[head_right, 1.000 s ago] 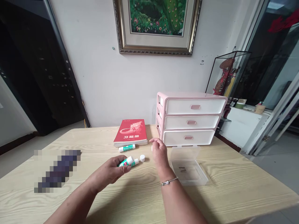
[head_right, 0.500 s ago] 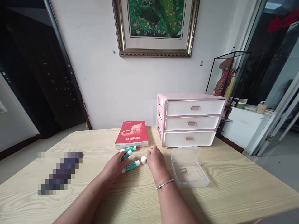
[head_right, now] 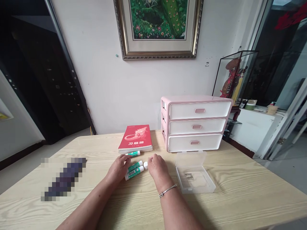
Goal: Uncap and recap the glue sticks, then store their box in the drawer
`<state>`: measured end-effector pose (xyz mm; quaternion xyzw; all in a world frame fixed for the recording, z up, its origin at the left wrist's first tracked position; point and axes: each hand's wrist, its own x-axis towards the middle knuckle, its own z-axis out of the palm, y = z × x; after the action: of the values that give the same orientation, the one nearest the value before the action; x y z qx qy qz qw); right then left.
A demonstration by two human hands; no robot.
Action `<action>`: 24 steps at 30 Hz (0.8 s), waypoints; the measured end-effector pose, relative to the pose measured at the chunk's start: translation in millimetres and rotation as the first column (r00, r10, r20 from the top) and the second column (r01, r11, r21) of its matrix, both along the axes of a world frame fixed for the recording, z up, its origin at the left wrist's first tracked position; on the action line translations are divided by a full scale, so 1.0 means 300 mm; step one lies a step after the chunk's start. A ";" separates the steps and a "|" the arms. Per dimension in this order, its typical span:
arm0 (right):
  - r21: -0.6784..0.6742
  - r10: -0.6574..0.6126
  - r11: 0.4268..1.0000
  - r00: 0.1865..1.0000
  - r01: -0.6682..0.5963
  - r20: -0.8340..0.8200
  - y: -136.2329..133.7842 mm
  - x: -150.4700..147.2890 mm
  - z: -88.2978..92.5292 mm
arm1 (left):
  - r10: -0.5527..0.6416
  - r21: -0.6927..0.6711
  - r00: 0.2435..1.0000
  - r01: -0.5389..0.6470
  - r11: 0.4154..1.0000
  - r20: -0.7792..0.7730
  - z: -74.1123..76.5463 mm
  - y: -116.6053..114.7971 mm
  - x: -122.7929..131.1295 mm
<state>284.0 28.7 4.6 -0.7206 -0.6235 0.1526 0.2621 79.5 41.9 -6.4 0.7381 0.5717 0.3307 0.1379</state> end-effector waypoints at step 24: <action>0.244 0.001 0.969 0.996 0.020 -0.087 -0.016 -0.017 0.014 | 0.141 -0.031 0.986 -0.139 0.990 0.084 0.006 0.051 -0.044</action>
<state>278.8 23.9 8.9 -0.6785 -0.6222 0.1041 0.3765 66.3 57.3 -4.6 0.6795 0.6196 0.3640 0.1480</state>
